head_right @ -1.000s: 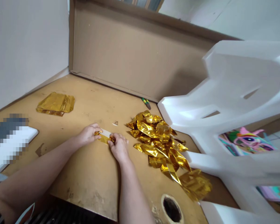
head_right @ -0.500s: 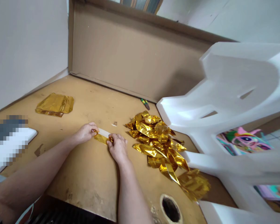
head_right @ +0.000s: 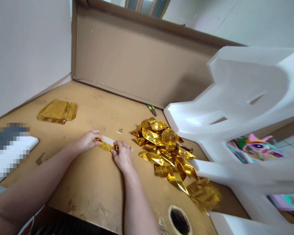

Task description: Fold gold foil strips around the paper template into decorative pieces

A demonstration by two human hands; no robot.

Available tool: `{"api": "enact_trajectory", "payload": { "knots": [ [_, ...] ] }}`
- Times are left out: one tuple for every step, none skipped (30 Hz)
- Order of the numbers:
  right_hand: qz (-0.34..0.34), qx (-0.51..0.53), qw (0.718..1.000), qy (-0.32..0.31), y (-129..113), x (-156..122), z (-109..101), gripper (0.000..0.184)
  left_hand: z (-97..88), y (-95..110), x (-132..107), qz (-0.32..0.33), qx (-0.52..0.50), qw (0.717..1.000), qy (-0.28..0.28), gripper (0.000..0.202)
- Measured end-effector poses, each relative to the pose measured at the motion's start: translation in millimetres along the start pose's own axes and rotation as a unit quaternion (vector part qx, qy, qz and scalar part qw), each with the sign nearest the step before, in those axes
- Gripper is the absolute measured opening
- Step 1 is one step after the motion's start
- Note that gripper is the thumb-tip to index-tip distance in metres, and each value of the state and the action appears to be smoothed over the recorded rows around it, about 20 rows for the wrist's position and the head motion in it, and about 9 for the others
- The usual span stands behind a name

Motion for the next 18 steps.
{"api": "enact_trajectory", "payload": {
  "knots": [
    [0.000,-0.002,1.000,0.000,-0.1,-0.1,0.1,0.023,-0.1,0.2,0.1,-0.002,0.001,1.000,0.002,0.012],
    [-0.002,-0.003,1.000,0.000,-0.3,-0.2,0.2,0.023,-0.1,0.3,0.2,-0.004,0.002,1.000,0.004,0.011],
    [-0.003,-0.005,1.000,0.001,-0.4,-0.2,0.2,0.023,-0.1,0.4,0.4,-0.006,0.004,1.000,0.008,0.011],
    [-0.006,-0.006,1.000,0.002,-0.5,-0.2,0.2,0.024,-0.1,0.6,0.6,-0.009,0.006,1.000,0.012,0.012],
    [-0.010,-0.006,1.000,0.003,-0.6,-0.2,0.2,0.024,0.0,0.8,0.8,-0.011,0.008,1.000,0.016,0.013],
    [-0.013,-0.007,1.000,0.004,-0.7,-0.2,0.2,0.024,0.1,1.2,1.0,-0.011,0.010,1.000,0.019,0.015],
    [-0.015,-0.009,1.000,0.005,-0.7,-0.1,0.2,0.024,0.1,1.7,1.1,-0.011,0.011,1.000,0.021,0.016],
    [-0.017,-0.009,1.000,0.006,-0.7,0.1,0.2,0.024,0.0,2.3,1.2,-0.010,0.011,1.000,0.024,0.017],
    [-0.017,-0.010,1.000,0.006,-0.7,0.4,0.4,0.024,-0.2,2.9,1.3,-0.011,0.011,1.000,0.026,0.017],
    [-0.016,-0.011,1.000,0.007,-0.7,0.7,0.6,0.023,-0.4,3.5,1.4,-0.014,0.011,0.999,0.030,0.017],
    [-0.014,-0.010,1.000,0.009,-0.7,1.1,1.1,0.023,-0.7,4.0,1.6,-0.018,0.011,0.999,0.034,0.016],
    [-0.013,-0.008,1.000,0.012,-0.7,1.6,1.6,0.023,-1.1,4.4,1.9,-0.023,0.012,0.999,0.039,0.016],
    [-0.012,-0.006,1.000,0.014,-0.7,2.1,2.3,0.023,-1.3,4.5,2.4,-0.029,0.013,0.999,0.042,0.017],
    [-0.010,-0.004,1.000,0.018,-0.8,2.7,3.0,0.023,-1.5,4.3,3.0,-0.034,0.015,0.998,0.046,0.019],
    [-0.007,-0.003,1.000,0.020,-1.0,3.2,3.6,0.023,-1.5,4.0,3.7,-0.041,0.018,0.998,0.048,0.022],
    [-0.004,-0.002,1.000,0.021,-1.3,3.7,4.1,0.023,-1.5,3.5,4.5,-0.048,0.020,0.997,0.049,0.026],
    [0.001,-0.001,1.000,0.020,-1.6,4.1,4.4,0.023,-1.5,2.9,5.3,-0.056,0.022,0.997,0.050,0.029],
    [0.006,-0.001,1.000,0.020,-2.0,4.5,4.3,0.023,-1.4,2.5,6.0,-0.063,0.024,0.996,0.050,0.031]
  ]
}}
Point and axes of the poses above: each hand's wrist, its own x-axis towards the middle knuckle, its own z-axis out of the palm, y = z × x, the point moved 1 cm from there along x, towards the middle knuckle, and after that the axes turned 15 degrees about -x, right-handed, at the moved point
